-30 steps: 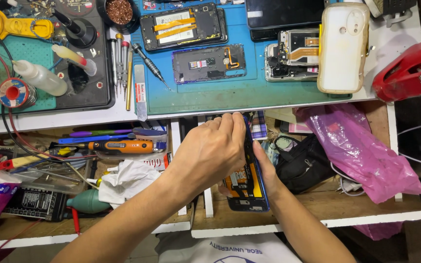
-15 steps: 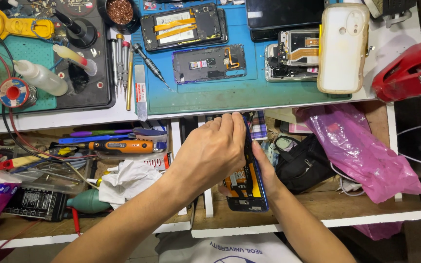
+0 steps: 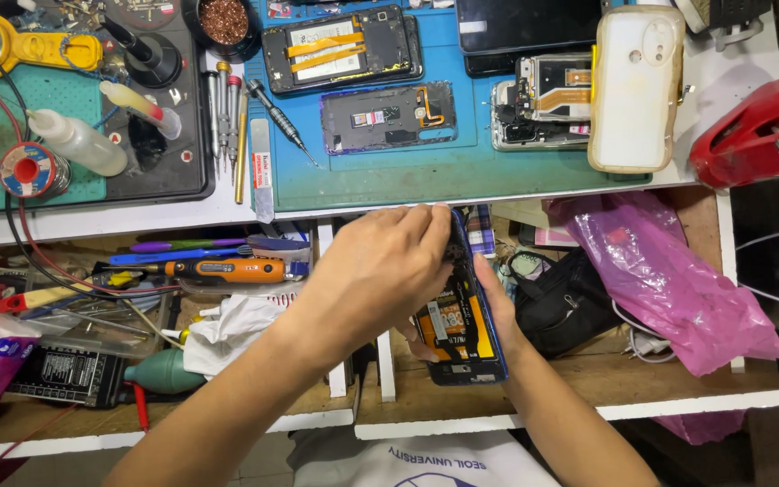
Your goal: Repairing a mobile phone by inspecting and manipulating its internal components on a workbench.
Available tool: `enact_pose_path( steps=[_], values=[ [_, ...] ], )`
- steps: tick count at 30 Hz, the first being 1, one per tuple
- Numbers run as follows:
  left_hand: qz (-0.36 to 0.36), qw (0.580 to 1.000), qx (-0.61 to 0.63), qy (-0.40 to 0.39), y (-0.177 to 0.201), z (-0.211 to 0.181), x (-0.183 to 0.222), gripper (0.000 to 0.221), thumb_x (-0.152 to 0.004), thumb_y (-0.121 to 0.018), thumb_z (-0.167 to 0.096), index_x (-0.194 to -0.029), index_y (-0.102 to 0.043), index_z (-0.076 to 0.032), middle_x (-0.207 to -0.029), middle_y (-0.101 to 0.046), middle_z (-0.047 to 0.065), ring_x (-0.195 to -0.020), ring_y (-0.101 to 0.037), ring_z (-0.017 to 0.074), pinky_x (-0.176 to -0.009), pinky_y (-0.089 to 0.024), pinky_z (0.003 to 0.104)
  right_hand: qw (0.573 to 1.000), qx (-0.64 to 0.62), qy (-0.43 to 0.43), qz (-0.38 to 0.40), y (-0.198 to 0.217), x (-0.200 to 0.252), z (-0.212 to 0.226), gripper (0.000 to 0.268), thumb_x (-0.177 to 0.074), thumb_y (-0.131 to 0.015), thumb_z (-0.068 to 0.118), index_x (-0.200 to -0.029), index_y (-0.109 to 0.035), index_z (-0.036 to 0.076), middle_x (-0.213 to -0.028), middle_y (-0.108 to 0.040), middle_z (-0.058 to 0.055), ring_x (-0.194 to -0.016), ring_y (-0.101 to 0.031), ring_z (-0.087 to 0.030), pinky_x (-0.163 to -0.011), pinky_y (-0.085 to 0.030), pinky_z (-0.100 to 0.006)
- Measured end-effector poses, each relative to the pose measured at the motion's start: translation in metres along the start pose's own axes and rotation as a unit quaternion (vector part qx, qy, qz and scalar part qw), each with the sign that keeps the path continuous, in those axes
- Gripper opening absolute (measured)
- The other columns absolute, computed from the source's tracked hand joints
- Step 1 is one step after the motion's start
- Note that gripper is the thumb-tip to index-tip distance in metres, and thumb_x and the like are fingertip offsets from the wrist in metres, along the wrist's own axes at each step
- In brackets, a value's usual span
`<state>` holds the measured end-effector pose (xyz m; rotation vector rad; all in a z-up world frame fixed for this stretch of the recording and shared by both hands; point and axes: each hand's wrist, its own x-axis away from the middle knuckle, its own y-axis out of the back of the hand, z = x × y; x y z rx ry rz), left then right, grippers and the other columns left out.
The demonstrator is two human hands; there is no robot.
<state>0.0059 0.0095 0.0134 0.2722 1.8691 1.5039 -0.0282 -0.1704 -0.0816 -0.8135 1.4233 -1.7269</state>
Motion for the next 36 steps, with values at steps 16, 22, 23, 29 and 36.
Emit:
enact_pose_path(
  steps=[16,22,23,29,36],
  values=[
    [0.046,0.988,0.124,0.074,0.018,0.001,0.013,0.054,-0.087,-0.073,-0.023,-0.132,-0.058,0.004,-0.126,-0.070,0.017,-0.106,-0.068,0.0364,-0.101,-0.052,0.047,0.998,-0.017,0.019,-0.065,0.005,0.006,-0.005,0.089,-0.093,-0.044,0.074,-0.128,-0.054,-0.008,-0.110,-0.059,-0.031,-0.087,-0.060,-0.046,-0.054,-0.052,-0.043],
    [0.035,0.994,0.077,0.071,0.016,-0.004,0.012,0.052,-0.087,-0.076,-0.022,-0.130,-0.060,0.002,-0.122,-0.071,0.015,-0.098,-0.070,0.0322,-0.093,-0.055,0.042,0.998,0.004,0.021,-0.056,0.001,0.007,-0.006,0.089,-0.094,-0.043,0.071,-0.129,-0.055,-0.010,-0.105,-0.061,-0.034,-0.087,-0.061,-0.042,-0.057,-0.052,-0.043],
    [0.034,0.994,0.076,0.074,0.016,-0.004,0.012,0.050,-0.088,-0.074,-0.022,-0.130,-0.060,0.001,-0.122,-0.071,0.015,-0.098,-0.070,0.0322,-0.094,-0.055,0.042,0.997,-0.001,0.017,-0.070,0.001,0.008,-0.006,0.089,-0.094,-0.043,0.072,-0.128,-0.056,-0.009,-0.107,-0.062,-0.033,-0.089,-0.061,-0.043,-0.059,-0.052,-0.043],
    [-0.013,0.984,0.142,0.107,0.036,0.007,0.011,0.051,-0.095,-0.076,-0.020,-0.135,-0.056,0.003,-0.127,-0.070,0.018,-0.100,-0.070,0.0322,-0.088,-0.057,0.042,0.997,-0.078,-0.021,0.011,0.011,0.007,-0.001,0.088,-0.093,-0.043,0.077,-0.142,-0.048,0.003,-0.120,-0.053,-0.033,-0.095,-0.060,-0.046,-0.067,-0.057,-0.048],
    [-0.063,0.949,0.228,0.207,0.026,0.018,0.043,0.044,-0.100,-0.067,-0.010,-0.139,-0.054,0.005,-0.134,-0.068,0.023,-0.119,-0.070,0.0327,-0.105,-0.054,0.040,0.985,-0.169,-0.019,0.017,-0.008,-0.003,0.013,0.107,-0.090,-0.050,0.067,-0.160,-0.013,-0.004,-0.153,-0.026,-0.033,-0.097,-0.060,-0.052,-0.072,-0.059,-0.063]
  ],
)
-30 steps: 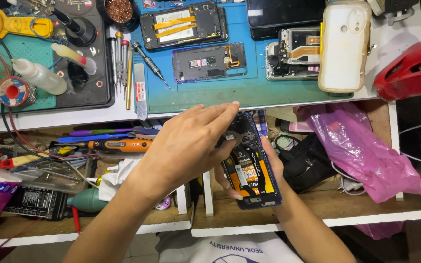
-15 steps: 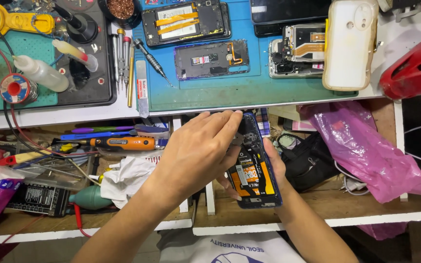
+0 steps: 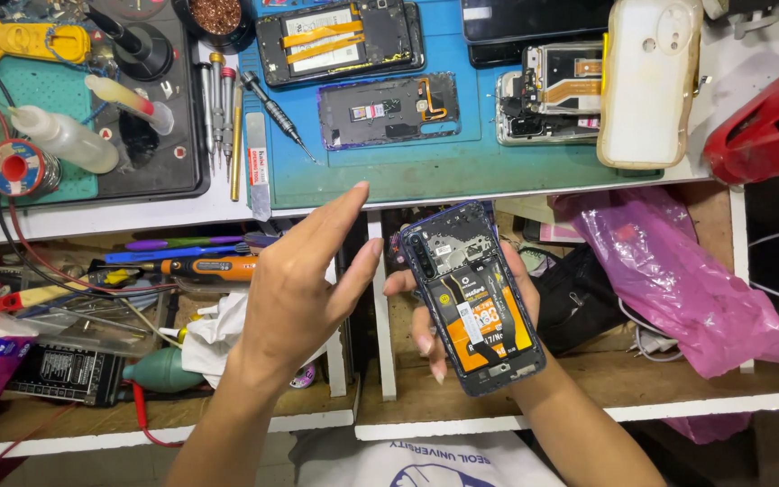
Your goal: Repairing a mobile phone by inspecting and manipulating its internal components on a workbench.
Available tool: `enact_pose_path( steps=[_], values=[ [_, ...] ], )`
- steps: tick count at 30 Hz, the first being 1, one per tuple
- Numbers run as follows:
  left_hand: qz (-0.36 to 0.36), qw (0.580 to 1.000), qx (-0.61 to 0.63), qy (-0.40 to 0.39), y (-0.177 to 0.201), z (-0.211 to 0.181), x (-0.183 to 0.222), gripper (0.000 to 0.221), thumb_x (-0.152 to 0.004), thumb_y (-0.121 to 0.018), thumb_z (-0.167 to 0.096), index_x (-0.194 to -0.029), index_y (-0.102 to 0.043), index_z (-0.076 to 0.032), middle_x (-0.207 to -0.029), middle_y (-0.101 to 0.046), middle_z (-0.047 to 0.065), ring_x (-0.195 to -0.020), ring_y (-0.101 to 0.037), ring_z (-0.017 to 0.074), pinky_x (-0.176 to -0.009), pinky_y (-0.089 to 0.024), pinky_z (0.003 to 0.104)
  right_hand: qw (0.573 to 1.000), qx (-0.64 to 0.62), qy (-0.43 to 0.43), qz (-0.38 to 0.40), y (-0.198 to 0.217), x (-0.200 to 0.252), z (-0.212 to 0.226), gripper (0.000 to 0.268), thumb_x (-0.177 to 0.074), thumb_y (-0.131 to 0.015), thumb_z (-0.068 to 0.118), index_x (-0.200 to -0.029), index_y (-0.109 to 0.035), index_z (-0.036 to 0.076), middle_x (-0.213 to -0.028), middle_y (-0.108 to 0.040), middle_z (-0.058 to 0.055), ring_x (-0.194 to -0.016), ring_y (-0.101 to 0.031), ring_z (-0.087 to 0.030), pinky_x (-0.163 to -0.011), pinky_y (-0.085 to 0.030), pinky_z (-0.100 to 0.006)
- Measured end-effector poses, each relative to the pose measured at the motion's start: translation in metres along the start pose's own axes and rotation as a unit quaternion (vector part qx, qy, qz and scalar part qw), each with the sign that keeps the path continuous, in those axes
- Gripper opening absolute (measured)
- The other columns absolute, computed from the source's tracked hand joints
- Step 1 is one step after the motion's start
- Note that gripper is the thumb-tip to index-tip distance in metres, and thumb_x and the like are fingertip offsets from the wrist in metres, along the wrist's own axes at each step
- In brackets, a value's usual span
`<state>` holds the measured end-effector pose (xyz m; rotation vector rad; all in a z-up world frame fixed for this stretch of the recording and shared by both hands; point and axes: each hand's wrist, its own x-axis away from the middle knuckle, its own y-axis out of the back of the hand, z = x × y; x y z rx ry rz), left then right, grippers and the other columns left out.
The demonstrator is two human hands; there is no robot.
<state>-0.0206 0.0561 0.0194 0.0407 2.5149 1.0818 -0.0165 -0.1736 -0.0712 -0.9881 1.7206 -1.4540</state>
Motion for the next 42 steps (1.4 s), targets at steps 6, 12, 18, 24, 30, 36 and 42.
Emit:
enact_pose_path(
  steps=[6,12,18,24,30,36,42],
  values=[
    [-0.022,0.995,0.089,0.049,-0.025,0.016,0.023,0.038,-0.100,-0.062,-0.008,-0.135,-0.057,0.005,-0.125,-0.071,0.022,-0.111,-0.072,0.0308,-0.100,-0.056,0.038,1.000,-0.010,-0.013,-0.007,0.023,0.005,0.011,0.108,-0.088,-0.052,0.068,-0.159,-0.015,-0.005,-0.162,-0.016,-0.032,-0.113,-0.053,-0.061,-0.080,-0.052,-0.074],
    [-0.061,0.987,0.145,0.041,-0.051,0.027,0.036,0.039,-0.105,-0.057,-0.011,-0.141,-0.052,0.003,-0.115,-0.073,0.019,-0.101,-0.075,0.0271,-0.095,-0.060,0.036,0.999,-0.043,-0.009,0.000,0.027,0.004,0.009,0.106,-0.092,-0.051,0.065,-0.162,-0.007,-0.001,-0.163,-0.012,-0.032,-0.124,-0.045,-0.065,-0.086,-0.050,-0.075],
    [-0.107,0.962,0.241,0.066,-0.076,0.044,0.045,0.040,-0.101,-0.059,-0.014,-0.136,-0.061,0.004,-0.108,-0.078,0.018,-0.096,-0.078,0.0317,-0.083,-0.063,0.043,0.999,0.011,-0.038,-0.006,0.026,-0.002,0.010,0.108,-0.089,-0.047,0.073,-0.162,-0.009,0.002,-0.155,-0.024,-0.036,-0.123,-0.047,-0.063,-0.091,-0.047,-0.075],
    [-0.068,0.955,0.281,0.069,-0.092,0.043,0.058,0.038,-0.102,-0.053,-0.015,-0.133,-0.064,0.005,-0.101,-0.079,0.020,-0.088,-0.079,0.0341,-0.075,-0.063,0.043,0.990,0.101,-0.099,0.000,0.033,-0.010,0.022,0.114,-0.084,-0.044,0.083,-0.160,-0.010,0.005,-0.140,-0.041,-0.041,-0.123,-0.049,-0.059,-0.099,-0.040,-0.078],
    [-0.052,0.952,0.297,0.060,-0.085,0.041,0.051,0.042,-0.104,-0.048,-0.014,-0.140,-0.059,0.005,-0.093,-0.078,0.019,-0.077,-0.077,0.0314,-0.066,-0.062,0.040,0.987,0.136,-0.090,-0.011,0.037,-0.008,0.024,0.110,-0.086,-0.042,0.082,-0.155,-0.016,0.002,-0.135,-0.044,-0.039,-0.123,-0.051,-0.055,-0.103,-0.038,-0.075],
    [-0.047,0.955,0.288,0.057,-0.093,0.046,0.058,0.042,-0.102,-0.049,-0.012,-0.140,-0.058,0.006,-0.091,-0.078,0.018,-0.073,-0.077,0.0309,-0.061,-0.061,0.039,0.994,0.105,-0.034,-0.010,0.056,0.007,0.021,0.092,-0.095,-0.031,0.074,-0.156,-0.014,0.008,-0.156,-0.022,-0.029,-0.130,-0.042,-0.054,-0.095,-0.039,-0.080],
    [-0.017,0.973,0.228,0.019,-0.087,0.046,0.060,0.039,-0.107,-0.042,-0.012,-0.141,-0.053,0.006,-0.127,-0.072,0.020,-0.075,-0.071,0.0280,-0.065,-0.056,0.037,0.996,-0.013,0.045,-0.079,0.041,0.010,0.007,0.095,-0.100,-0.039,0.065,-0.162,-0.012,-0.002,-0.161,-0.020,-0.035,-0.125,-0.046,-0.060,-0.091,-0.048,-0.074]
  ],
)
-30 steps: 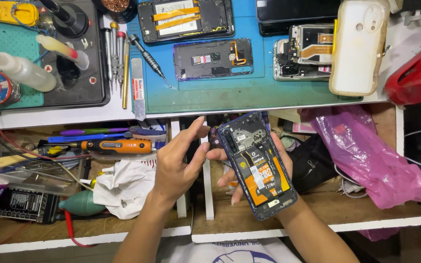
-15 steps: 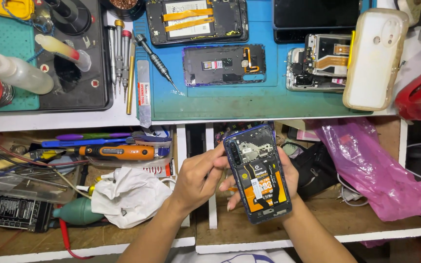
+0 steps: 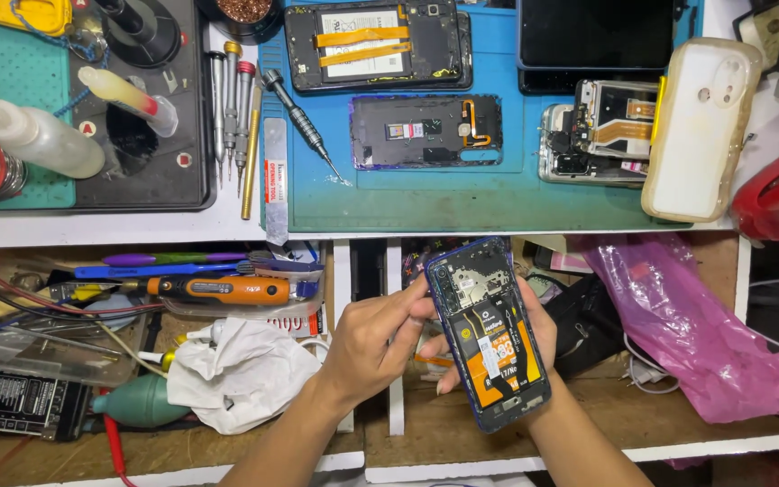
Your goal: Repairing a mobile phone by inspecting and manipulating its internal components on a workbench.
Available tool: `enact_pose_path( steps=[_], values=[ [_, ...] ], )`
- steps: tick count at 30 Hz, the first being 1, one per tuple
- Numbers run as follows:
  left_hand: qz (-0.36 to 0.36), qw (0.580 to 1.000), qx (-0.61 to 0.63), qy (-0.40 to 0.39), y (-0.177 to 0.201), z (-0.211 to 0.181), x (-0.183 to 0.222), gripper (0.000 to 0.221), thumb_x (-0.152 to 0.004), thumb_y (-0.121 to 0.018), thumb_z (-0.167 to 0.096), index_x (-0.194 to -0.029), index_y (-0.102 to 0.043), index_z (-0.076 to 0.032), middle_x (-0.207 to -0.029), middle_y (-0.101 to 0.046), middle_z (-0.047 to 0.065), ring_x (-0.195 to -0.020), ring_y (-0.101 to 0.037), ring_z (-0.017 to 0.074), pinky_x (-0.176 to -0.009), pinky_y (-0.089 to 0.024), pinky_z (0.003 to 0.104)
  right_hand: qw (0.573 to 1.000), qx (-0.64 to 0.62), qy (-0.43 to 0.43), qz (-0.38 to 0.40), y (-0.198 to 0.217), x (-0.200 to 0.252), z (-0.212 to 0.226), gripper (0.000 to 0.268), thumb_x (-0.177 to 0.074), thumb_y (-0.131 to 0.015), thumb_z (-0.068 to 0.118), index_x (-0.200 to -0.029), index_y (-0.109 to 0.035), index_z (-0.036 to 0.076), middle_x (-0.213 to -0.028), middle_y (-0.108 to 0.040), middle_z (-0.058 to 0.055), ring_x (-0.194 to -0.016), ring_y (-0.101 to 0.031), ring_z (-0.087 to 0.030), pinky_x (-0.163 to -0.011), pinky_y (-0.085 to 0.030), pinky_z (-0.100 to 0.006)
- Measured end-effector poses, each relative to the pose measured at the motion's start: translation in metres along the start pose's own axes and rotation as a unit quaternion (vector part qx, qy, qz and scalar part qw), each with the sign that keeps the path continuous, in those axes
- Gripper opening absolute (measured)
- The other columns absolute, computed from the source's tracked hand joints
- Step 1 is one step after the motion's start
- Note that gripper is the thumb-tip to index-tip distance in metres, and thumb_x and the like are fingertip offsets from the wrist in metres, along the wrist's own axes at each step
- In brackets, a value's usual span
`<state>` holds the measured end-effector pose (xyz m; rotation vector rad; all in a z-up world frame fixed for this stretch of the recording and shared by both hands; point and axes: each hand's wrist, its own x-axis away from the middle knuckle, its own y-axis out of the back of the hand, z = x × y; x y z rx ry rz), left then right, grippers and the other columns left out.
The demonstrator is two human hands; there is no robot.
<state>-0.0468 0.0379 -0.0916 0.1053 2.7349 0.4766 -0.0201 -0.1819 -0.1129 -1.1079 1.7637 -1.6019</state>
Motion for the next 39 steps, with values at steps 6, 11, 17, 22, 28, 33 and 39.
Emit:
enact_pose_path(
  steps=[6,11,17,22,28,33,39],
  values=[
    [0.005,1.000,-0.006,0.018,0.003,0.000,-0.003,0.039,-0.109,-0.043,-0.015,-0.143,-0.051,0.003,-0.113,-0.076,0.014,-0.067,-0.066,0.0233,-0.062,-0.053,0.035,0.999,0.020,0.016,-0.041,-0.013,-0.004,-0.007,0.094,-0.099,-0.039,0.065,-0.161,-0.018,-0.002,-0.160,-0.026,-0.032,-0.129,-0.044,-0.058,-0.091,-0.049,-0.072],
    [0.010,0.999,-0.012,0.033,0.001,0.005,-0.001,0.038,-0.107,-0.045,-0.011,-0.141,-0.053,0.003,-0.127,-0.072,0.018,-0.080,-0.073,0.0259,-0.069,-0.058,0.035,0.997,0.027,0.027,-0.061,-0.024,-0.008,-0.011,0.094,-0.098,-0.042,0.063,-0.161,-0.016,-0.002,-0.160,-0.027,-0.030,-0.133,-0.041,-0.057,-0.094,-0.049,-0.070],
    [0.022,0.999,-0.021,0.037,0.000,0.010,0.002,0.039,-0.106,-0.047,-0.009,-0.143,-0.052,0.002,-0.131,-0.071,0.018,-0.079,-0.072,0.0260,-0.069,-0.057,0.035,0.997,0.042,0.048,-0.051,-0.032,-0.010,-0.017,0.092,-0.099,-0.042,0.061,-0.162,-0.015,0.001,-0.161,-0.026,-0.029,-0.136,-0.037,-0.059,-0.097,-0.048,-0.069],
    [0.013,0.999,-0.010,0.041,0.001,0.009,0.000,0.039,-0.106,-0.047,-0.009,-0.143,-0.052,0.001,-0.112,-0.077,0.014,-0.073,-0.071,0.0224,-0.064,-0.057,0.033,0.995,0.065,0.059,-0.042,-0.036,-0.011,-0.020,0.091,-0.099,-0.042,0.060,-0.161,-0.015,-0.001,-0.160,-0.025,-0.031,-0.136,-0.038,-0.059,-0.097,-0.048,-0.069],
    [0.013,1.000,0.006,0.025,0.000,0.012,0.003,0.042,-0.110,-0.042,-0.019,-0.146,-0.048,0.001,-0.110,-0.077,0.014,-0.069,-0.068,0.0205,-0.060,-0.056,0.032,0.989,0.130,0.057,-0.043,-0.041,-0.012,-0.021,0.088,-0.099,-0.047,0.058,-0.159,-0.021,-0.001,-0.159,-0.031,-0.030,-0.133,-0.045,-0.054,-0.097,-0.048,-0.070],
    [-0.002,1.000,0.014,0.025,-0.002,0.014,0.004,0.038,-0.105,-0.047,-0.005,-0.142,-0.051,0.004,-0.121,-0.074,0.021,-0.081,-0.075,0.0271,-0.067,-0.061,0.035,0.989,0.132,0.057,-0.045,-0.039,-0.013,-0.019,0.086,-0.099,-0.044,0.057,-0.159,-0.022,-0.001,-0.158,-0.031,-0.031,-0.130,-0.046,-0.057,-0.095,-0.050,-0.066],
    [-0.060,0.998,0.027,0.023,0.006,0.003,-0.006,0.048,-0.105,-0.041,0.001,-0.153,-0.036,0.002,-0.135,-0.065,0.025,-0.116,-0.072,0.0335,-0.108,-0.062,0.040,0.986,0.147,0.057,-0.044,-0.046,-0.019,-0.021,0.088,-0.097,-0.045,0.057,-0.158,-0.022,-0.002,-0.155,-0.033,-0.033,-0.125,-0.050,-0.054,-0.090,-0.053,-0.065]
  ],
)
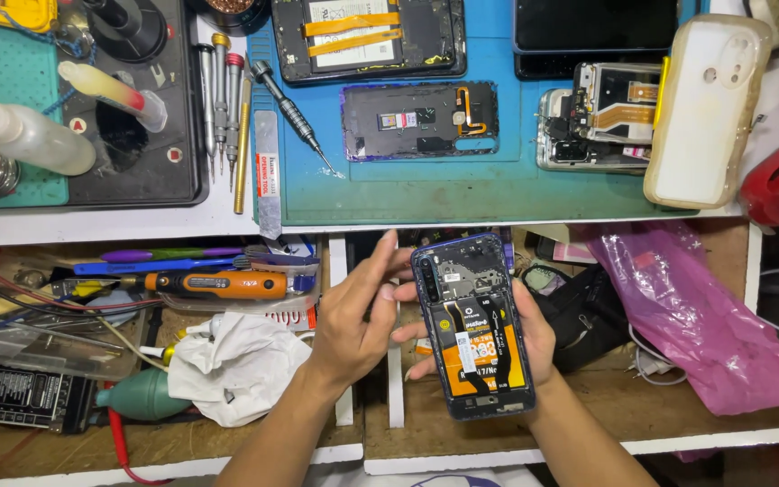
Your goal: Repairing a mobile phone by inspecting and manipulating its internal components on a workbench.
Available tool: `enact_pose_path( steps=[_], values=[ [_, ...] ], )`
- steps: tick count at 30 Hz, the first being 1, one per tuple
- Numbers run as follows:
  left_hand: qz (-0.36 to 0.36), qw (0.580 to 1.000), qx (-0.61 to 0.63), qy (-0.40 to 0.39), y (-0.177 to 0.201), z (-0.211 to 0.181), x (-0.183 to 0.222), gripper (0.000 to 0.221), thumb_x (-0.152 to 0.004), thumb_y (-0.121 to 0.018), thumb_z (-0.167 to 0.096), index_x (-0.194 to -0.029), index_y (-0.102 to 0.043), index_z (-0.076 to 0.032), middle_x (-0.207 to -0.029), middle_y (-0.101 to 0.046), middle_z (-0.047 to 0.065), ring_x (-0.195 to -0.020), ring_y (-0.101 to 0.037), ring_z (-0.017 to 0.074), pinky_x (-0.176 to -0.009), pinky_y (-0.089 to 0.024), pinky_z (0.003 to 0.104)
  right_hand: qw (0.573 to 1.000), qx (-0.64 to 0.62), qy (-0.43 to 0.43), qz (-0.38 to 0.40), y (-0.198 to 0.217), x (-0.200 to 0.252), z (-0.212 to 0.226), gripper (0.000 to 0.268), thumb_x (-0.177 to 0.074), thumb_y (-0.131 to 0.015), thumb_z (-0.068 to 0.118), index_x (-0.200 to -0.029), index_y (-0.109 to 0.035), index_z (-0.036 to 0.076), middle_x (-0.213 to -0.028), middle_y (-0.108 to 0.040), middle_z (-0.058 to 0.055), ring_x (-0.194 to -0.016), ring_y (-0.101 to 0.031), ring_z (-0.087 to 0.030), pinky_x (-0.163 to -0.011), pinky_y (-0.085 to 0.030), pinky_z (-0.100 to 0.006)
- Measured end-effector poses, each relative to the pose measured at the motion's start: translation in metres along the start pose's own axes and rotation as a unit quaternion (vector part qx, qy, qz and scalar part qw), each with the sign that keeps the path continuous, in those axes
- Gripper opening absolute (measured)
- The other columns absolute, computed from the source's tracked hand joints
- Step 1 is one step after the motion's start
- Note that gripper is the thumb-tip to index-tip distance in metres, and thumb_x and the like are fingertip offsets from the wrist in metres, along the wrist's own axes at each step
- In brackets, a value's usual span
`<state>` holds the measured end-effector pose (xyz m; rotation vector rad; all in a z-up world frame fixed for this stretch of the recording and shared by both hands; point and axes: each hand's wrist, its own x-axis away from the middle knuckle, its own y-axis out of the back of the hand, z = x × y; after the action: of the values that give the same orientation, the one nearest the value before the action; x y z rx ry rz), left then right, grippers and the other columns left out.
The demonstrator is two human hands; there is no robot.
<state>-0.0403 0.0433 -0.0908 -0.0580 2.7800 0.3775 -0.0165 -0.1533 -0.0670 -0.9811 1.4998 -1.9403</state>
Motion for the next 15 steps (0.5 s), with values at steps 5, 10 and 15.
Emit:
enact_pose_path(
  steps=[5,10,15],
  values=[
    [-0.034,0.997,-0.029,-0.066,0.016,-0.018,-0.020,0.060,-0.093,-0.066,-0.014,-0.144,-0.047,0.011,-0.131,-0.068,0.026,-0.117,-0.070,0.0392,-0.092,-0.060,0.045,0.993,0.113,0.016,0.032,0.014,0.001,-0.004,0.069,-0.100,-0.032,0.058,-0.149,-0.037,0.008,-0.147,-0.045,-0.029,-0.124,-0.056,-0.051,-0.089,-0.054,-0.072],
    [0.054,0.975,-0.180,-0.121,0.026,-0.049,-0.038,0.077,-0.084,-0.082,-0.014,-0.147,-0.045,0.009,-0.136,-0.066,0.023,-0.125,-0.065,0.0396,-0.107,-0.052,0.048,0.986,0.164,0.039,0.017,0.027,0.005,-0.015,0.064,-0.100,-0.027,0.050,-0.144,-0.039,0.006,-0.139,-0.055,-0.031,-0.116,-0.065,-0.047,-0.088,-0.058,-0.068],
    [0.113,0.934,-0.305,-0.145,0.025,-0.056,-0.041,0.097,-0.072,-0.088,-0.007,-0.155,-0.038,0.003,-0.116,-0.072,0.020,-0.105,-0.071,0.0351,-0.101,-0.055,0.048,0.984,0.175,0.030,0.022,0.019,0.011,-0.019,0.064,-0.101,-0.030,0.050,-0.142,-0.045,0.003,-0.129,-0.064,-0.028,-0.108,-0.070,-0.039,-0.089,-0.060,-0.063]
  ],
)
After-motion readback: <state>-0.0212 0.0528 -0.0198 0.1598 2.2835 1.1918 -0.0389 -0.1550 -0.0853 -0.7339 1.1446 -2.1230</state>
